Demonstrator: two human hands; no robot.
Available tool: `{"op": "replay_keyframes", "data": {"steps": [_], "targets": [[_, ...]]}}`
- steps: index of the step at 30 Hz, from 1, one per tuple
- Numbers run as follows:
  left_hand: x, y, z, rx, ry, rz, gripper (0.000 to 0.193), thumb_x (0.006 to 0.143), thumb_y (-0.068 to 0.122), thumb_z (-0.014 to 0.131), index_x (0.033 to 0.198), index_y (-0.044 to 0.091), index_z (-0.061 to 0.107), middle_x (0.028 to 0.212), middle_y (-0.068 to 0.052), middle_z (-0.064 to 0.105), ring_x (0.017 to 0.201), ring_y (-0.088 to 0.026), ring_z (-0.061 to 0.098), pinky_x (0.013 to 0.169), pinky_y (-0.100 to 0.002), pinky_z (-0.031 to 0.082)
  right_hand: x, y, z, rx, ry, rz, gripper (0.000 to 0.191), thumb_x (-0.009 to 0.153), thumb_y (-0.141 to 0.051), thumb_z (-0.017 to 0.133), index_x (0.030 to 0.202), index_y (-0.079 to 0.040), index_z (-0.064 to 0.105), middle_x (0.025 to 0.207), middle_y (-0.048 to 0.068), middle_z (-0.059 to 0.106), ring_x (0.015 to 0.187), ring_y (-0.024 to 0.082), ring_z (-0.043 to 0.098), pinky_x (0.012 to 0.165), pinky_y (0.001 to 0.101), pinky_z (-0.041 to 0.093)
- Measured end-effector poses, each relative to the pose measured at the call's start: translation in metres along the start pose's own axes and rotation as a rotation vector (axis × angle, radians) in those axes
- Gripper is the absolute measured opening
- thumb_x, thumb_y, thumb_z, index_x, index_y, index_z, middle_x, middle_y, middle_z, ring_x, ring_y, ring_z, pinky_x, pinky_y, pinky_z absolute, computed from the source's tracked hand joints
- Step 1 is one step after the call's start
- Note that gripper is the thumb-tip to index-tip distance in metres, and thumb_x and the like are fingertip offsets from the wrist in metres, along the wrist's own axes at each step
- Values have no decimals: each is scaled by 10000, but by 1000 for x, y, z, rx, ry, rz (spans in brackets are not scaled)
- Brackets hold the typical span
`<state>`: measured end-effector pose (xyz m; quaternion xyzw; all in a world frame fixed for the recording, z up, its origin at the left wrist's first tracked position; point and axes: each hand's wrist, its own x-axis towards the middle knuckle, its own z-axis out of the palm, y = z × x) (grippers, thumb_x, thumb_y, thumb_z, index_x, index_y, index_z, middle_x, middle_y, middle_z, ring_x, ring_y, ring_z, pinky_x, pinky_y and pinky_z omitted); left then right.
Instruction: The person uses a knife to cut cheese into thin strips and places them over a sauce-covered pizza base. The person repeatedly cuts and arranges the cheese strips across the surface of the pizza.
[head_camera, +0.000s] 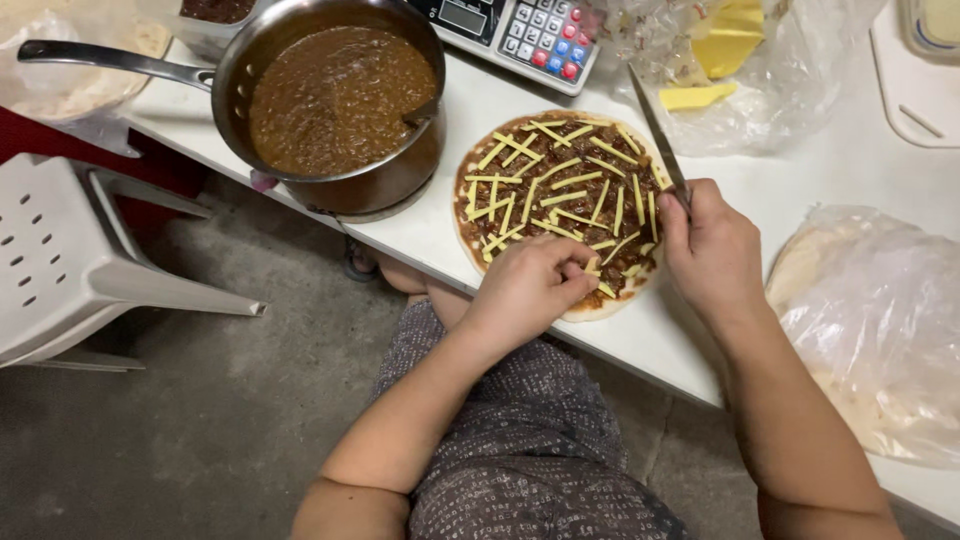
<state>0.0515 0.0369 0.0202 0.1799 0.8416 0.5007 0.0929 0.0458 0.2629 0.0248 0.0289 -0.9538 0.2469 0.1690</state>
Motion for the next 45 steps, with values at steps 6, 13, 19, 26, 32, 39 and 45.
{"op": "replay_keyframes", "data": {"steps": [6,13,19,26,32,39,45], "targets": [[9,-4,13,238,30,41,191,846,212,773,995,93,776,851,-42,766,830,-231,719,793,-406,568,-2,-10,0,36,-33,37,191,1081,-207,622,1061,-18,625,786,203,688,711,388,693,661,466,541],[9,-1,8,281,120,71,401,832,206,794,1209,76,746,891,-104,713,789,-237,701,737,-375,570,-5,-7,0,74,-41,34,203,1072,-212,627,1067,-9,619,786,213,683,717,401,684,656,465,531],[20,-1,-6,-502,139,34,377,1001,146,675,1369,66,654,1237,-112,675,1046,-188,676,940,-327,589,-9,4,4,666,-286,217,217,1109,-244,612,1048,-38,647,794,-15,595,689,92,513,589,270,439],[21,-7,-9,-1370,44,123,407,1066,98,580,1464,29,533,1438,-126,617,1291,-196,658,1109,-365,553,-15,10,-7,1145,-870,277,207,1032,-210,574,1063,-35,679,669,-40,550,507,37,471,445,206,373],[28,-15,1,-1380,135,113,272,1082,55,635,1345,-14,636,1251,-95,699,1137,-180,674,1034,-378,574,-12,18,-13,1202,-926,282,219,1049,-191,564,1064,-8,682,685,-39,541,531,35,469,464,198,374],[40,-13,-2,-1141,111,189,185,1038,81,695,1216,31,697,1114,-76,725,1050,-174,697,975,-342,613,-6,31,-20,1202,-777,335,205,1046,-171,551,1084,-14,677,658,-17,542,498,64,465,459,217,386],[40,-5,-4,240,-1,724,205,881,77,720,1077,102,776,1028,-49,702,1001,-229,662,884,-365,577,2,36,-33,1254,-528,419,189,1073,-159,535,1072,-4,644,692,17,527,525,94,452,457,231,368]]}}
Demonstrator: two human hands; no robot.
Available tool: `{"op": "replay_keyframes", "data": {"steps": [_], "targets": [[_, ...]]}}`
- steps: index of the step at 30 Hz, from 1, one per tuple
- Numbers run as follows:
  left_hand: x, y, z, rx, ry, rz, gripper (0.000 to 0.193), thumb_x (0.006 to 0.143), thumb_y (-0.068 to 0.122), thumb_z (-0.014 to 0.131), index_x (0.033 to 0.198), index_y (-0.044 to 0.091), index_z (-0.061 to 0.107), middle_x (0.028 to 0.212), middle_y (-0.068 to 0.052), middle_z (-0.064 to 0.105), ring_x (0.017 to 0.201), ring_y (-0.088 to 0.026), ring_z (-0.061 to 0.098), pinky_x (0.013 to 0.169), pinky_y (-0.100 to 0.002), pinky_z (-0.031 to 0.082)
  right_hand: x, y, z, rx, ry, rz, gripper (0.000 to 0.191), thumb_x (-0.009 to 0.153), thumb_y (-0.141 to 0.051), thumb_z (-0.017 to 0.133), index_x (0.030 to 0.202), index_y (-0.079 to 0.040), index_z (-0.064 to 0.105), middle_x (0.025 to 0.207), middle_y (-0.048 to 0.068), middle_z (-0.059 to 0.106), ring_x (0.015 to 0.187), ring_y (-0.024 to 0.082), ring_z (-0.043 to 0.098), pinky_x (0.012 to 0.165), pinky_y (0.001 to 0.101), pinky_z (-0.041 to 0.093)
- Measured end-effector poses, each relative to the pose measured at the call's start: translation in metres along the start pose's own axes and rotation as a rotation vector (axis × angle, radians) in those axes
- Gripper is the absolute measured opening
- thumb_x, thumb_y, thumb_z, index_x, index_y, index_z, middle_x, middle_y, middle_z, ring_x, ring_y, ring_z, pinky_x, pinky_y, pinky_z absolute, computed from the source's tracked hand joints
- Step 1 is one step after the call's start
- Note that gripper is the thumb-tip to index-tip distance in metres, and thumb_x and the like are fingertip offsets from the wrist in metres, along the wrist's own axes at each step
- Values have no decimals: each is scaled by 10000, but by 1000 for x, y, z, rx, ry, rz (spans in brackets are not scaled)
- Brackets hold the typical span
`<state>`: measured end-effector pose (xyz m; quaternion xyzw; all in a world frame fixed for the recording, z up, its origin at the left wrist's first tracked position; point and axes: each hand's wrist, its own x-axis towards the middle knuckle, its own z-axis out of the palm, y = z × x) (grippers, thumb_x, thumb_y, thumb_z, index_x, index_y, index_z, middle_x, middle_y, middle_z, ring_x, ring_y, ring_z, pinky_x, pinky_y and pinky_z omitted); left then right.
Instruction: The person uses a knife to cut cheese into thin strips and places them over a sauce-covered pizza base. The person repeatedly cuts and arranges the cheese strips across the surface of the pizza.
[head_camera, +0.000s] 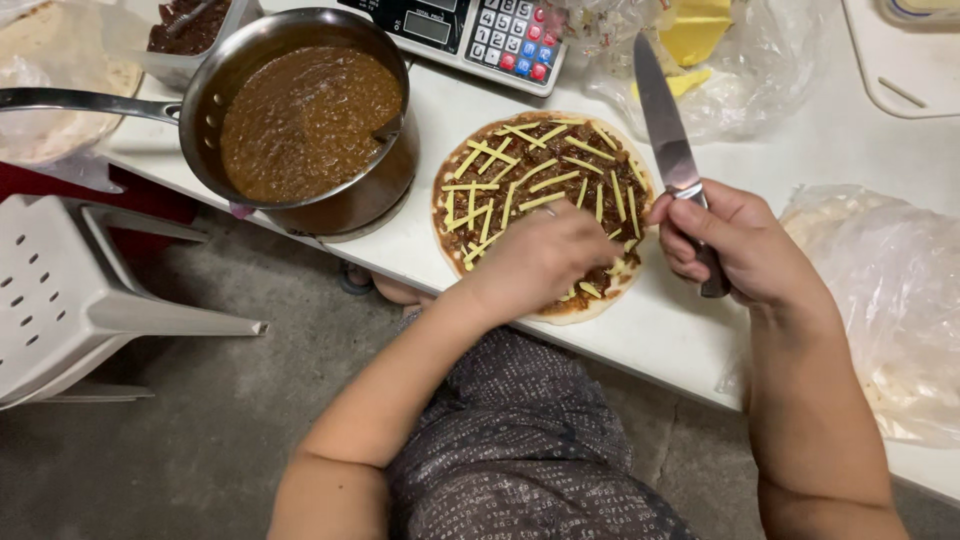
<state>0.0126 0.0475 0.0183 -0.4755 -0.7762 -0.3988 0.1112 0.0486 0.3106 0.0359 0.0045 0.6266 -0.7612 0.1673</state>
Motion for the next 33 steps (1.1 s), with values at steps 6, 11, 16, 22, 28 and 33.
{"op": "replay_keyframes", "data": {"steps": [6,11,16,22,28,33], "targets": [[1,2,8,231,-247,147,199,812,106,674,983,97,776,986,-40,692,1021,-243,635,877,-387,526,3,1,4,3,14,-2,184,1073,-163,549,1066,-6,644,699,22,525,530,95,448,471,233,377],[0,2,12,264,-281,139,209,821,107,667,996,83,778,974,-35,705,1006,-229,634,864,-380,516,3,1,4,6,10,-13,184,1071,-168,555,1065,-9,650,701,18,525,531,93,447,474,233,381],[4,0,5,222,-168,149,219,822,66,677,1019,64,771,986,-62,708,1006,-252,640,864,-385,547,1,-1,5,-10,32,-19,188,1068,-167,549,1070,-12,655,694,16,526,529,88,453,474,232,381],[38,-22,-4,69,35,44,315,865,-82,620,1126,40,747,1107,-106,715,1050,-279,688,941,-382,585,-11,-12,-4,83,253,-284,179,1128,-198,561,1122,-29,622,731,37,517,566,110,460,519,259,379],[106,-64,27,-2,96,-52,325,865,-71,596,1114,65,754,1105,-130,723,1057,-330,693,954,-420,565,-6,-17,-23,191,500,-595,228,1218,-233,572,1140,-18,565,751,63,524,545,146,473,517,297,398],[151,-108,78,276,-15,-102,227,836,4,625,1008,73,756,994,-150,702,989,-361,685,853,-466,573,1,-11,-26,162,610,-616,199,1171,-240,580,1154,-42,567,764,46,519,562,144,481,510,302,404]]}}
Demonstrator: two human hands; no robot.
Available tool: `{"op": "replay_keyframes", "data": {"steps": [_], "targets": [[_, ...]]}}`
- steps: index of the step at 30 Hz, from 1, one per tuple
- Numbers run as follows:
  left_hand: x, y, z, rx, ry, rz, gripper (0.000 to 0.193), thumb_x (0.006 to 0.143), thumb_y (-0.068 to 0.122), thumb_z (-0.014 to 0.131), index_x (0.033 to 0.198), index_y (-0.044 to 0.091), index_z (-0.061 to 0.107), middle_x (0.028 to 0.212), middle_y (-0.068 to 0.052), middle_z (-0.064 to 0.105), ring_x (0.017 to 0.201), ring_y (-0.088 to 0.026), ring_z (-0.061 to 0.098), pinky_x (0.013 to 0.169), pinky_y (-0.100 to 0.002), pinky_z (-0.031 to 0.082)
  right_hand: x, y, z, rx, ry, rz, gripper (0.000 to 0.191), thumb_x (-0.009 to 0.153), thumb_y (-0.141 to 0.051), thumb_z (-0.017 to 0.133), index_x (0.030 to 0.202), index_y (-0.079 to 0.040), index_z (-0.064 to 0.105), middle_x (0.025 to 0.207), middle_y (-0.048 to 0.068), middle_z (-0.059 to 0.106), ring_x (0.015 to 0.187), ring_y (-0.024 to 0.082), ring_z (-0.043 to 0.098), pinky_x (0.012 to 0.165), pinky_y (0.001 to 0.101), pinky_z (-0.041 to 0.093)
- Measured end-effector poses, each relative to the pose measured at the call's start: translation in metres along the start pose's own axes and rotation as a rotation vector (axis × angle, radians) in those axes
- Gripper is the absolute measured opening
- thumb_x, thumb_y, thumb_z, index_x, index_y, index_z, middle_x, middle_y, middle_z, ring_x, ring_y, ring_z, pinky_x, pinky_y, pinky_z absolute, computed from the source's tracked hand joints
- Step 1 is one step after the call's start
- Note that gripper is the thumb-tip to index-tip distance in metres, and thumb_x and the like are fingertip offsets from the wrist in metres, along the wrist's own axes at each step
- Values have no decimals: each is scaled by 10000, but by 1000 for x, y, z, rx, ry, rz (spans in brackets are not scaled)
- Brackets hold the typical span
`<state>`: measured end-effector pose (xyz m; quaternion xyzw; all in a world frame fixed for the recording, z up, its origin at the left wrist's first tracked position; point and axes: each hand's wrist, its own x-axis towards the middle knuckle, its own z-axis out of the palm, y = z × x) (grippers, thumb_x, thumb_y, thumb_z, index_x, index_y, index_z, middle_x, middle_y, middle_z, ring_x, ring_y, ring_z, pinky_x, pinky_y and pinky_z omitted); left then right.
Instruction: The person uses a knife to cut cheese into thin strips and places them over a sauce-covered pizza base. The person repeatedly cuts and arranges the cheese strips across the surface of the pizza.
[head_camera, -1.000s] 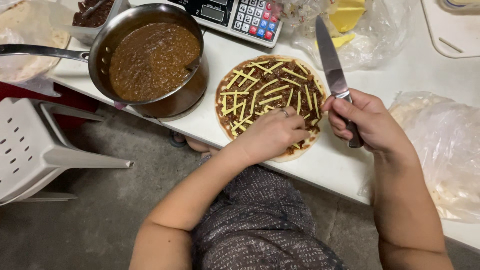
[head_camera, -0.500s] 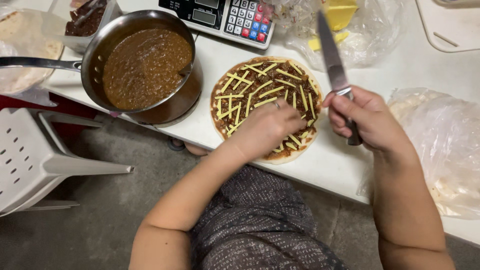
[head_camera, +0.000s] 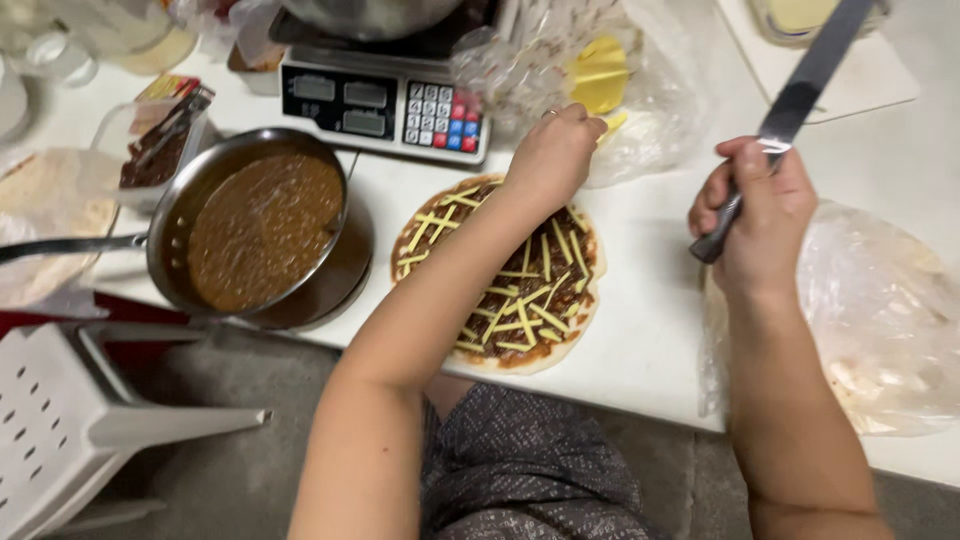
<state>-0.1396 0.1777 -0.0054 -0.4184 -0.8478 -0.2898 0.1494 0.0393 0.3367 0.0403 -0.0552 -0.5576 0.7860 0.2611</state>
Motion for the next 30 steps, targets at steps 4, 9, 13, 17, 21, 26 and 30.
{"op": "replay_keyframes", "data": {"steps": [4,9,13,17,21,26,30], "targets": [[21,-17,42,255,-80,-14,138,859,45,601,934,35,716,995,-184,690,929,-373,698,769,-488,600,-3,1,8,-14,32,28,198,1143,-240,580,1128,-43,572,745,34,518,540,124,478,492,280,403],[27,-29,60,249,-123,-60,165,876,61,589,980,23,711,974,-202,695,892,-382,703,752,-501,599,-6,4,11,-33,10,35,193,1134,-227,568,1126,-34,573,738,30,518,545,110,482,498,266,408],[21,-28,40,-48,88,-131,271,915,140,669,1150,7,697,1081,-214,723,974,-375,717,847,-467,606,-8,10,6,-58,1,48,192,1132,-232,565,1128,-41,575,738,21,522,542,98,479,496,259,406],[-6,-20,3,-1460,77,-675,283,1053,45,539,1323,-10,605,1232,-207,670,1061,-299,671,871,-427,622,-7,25,16,-280,-80,204,192,1093,-271,560,1103,-84,605,692,4,530,514,87,458,454,257,362],[-57,-13,-30,-1827,190,-777,320,1012,54,492,1312,-34,560,1258,-181,682,1101,-298,712,941,-423,630,-27,39,38,-724,-311,247,281,1077,-337,535,1021,-80,634,718,51,639,612,179,587,546,338,474],[-101,1,-43,-1725,382,-760,348,1054,7,565,1397,-50,538,1299,-150,634,1148,-243,657,973,-375,578,-49,38,63,-1190,-449,67,345,1063,-357,496,1026,-26,585,821,230,701,754,404,691,701,498,534],[-108,7,-50,-1612,413,-800,399,1016,37,583,1408,-21,536,1341,-162,657,1176,-241,677,973,-338,589,-52,33,74,-1332,-485,-45,332,1060,-343,491,1029,-24,579,879,251,703,766,444,681,723,530,533]]}}
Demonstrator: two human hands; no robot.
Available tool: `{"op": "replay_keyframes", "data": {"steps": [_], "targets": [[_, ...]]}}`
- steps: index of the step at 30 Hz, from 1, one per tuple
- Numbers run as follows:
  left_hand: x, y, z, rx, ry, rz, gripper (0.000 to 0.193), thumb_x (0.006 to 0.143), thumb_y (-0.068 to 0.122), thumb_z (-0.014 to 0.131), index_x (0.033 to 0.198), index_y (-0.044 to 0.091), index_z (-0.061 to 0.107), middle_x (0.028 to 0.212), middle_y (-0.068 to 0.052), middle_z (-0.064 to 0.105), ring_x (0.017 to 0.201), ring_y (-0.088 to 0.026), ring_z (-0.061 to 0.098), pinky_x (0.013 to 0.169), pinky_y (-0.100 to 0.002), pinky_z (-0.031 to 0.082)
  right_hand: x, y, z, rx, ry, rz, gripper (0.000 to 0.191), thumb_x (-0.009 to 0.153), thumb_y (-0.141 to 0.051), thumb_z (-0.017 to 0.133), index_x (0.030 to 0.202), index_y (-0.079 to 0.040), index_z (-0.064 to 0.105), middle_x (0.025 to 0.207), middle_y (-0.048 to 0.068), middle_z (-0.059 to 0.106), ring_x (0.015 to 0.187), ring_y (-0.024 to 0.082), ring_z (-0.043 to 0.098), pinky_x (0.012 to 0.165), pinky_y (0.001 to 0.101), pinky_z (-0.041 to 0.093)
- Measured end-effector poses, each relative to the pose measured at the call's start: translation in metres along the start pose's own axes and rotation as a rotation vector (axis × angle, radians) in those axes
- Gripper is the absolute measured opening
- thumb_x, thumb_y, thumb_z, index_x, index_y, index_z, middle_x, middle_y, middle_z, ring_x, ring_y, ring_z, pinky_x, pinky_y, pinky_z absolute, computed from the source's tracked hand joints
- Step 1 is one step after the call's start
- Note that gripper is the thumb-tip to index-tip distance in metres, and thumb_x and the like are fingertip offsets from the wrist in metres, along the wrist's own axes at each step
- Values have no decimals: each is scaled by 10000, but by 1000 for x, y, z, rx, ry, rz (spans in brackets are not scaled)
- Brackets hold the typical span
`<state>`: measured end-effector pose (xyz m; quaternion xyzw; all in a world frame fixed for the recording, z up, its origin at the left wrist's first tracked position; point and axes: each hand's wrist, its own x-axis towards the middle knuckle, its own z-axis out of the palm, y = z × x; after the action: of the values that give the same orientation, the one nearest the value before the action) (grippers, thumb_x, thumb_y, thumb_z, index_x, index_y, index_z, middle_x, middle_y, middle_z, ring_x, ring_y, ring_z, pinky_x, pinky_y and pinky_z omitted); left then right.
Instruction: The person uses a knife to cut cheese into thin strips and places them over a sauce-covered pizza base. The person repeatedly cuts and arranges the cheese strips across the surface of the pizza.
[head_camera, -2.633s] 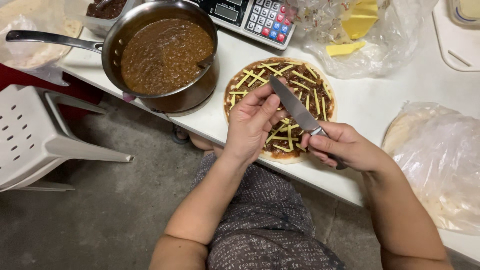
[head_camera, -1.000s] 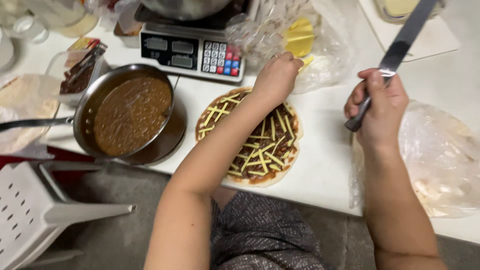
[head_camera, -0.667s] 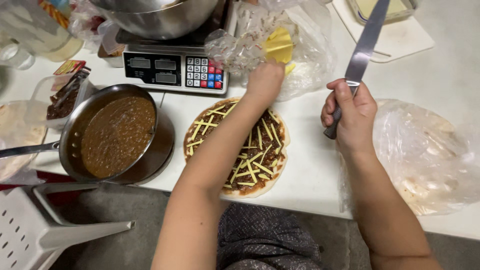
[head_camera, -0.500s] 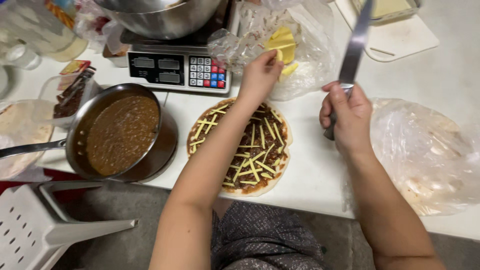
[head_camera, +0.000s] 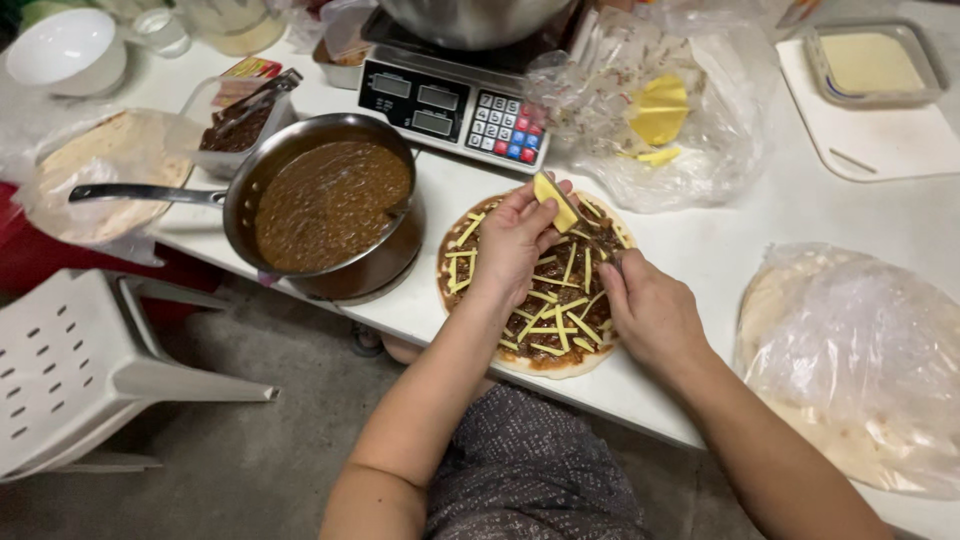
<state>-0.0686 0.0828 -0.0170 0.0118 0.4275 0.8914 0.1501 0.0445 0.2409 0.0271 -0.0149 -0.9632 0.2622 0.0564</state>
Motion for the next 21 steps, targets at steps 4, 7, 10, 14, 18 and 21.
{"op": "replay_keyframes", "data": {"steps": [4,7,10,14,18,21], "targets": [[-3,6,2,14,-3,5,420,1016,59,590,1426,-6,527,1343,-141,659,1203,-229,676,974,-305,590,-1,-3,0,-10,-11,3,318,1048,-336,488,1039,-33,587,885,246,705,737,438,685,707,528,541],[-4,6,5,33,-1,12,430,1015,65,597,1434,-6,529,1334,-135,666,1199,-225,673,949,-297,577,0,-2,2,-17,28,-41,313,1052,-328,488,1037,-31,585,873,248,701,737,443,679,701,533,538],[-3,5,10,30,-16,30,436,1013,68,602,1435,-7,529,1332,-138,670,1194,-221,676,954,-299,580,0,0,3,-56,26,-33,318,1056,-336,484,1016,-32,571,854,237,701,724,438,679,683,530,538],[-4,5,14,52,-27,54,429,1014,68,604,1429,-14,534,1330,-147,676,1196,-218,681,976,-302,588,2,4,6,-85,24,-29,322,1066,-330,477,993,-23,543,822,237,693,682,439,672,656,530,538],[-6,7,18,76,-42,46,438,1022,72,590,1447,-5,520,1336,-144,672,1209,-205,666,981,-298,577,7,7,10,-104,40,-26,328,1068,-323,481,966,-15,525,799,232,687,659,432,671,629,524,543],[-3,6,24,59,-75,53,435,1033,72,587,1452,-18,508,1342,-157,663,1221,-222,658,992,-306,575,9,9,9,-119,86,-48,296,1069,-292,495,971,-15,525,795,229,686,665,431,670,626,522,543]]}}
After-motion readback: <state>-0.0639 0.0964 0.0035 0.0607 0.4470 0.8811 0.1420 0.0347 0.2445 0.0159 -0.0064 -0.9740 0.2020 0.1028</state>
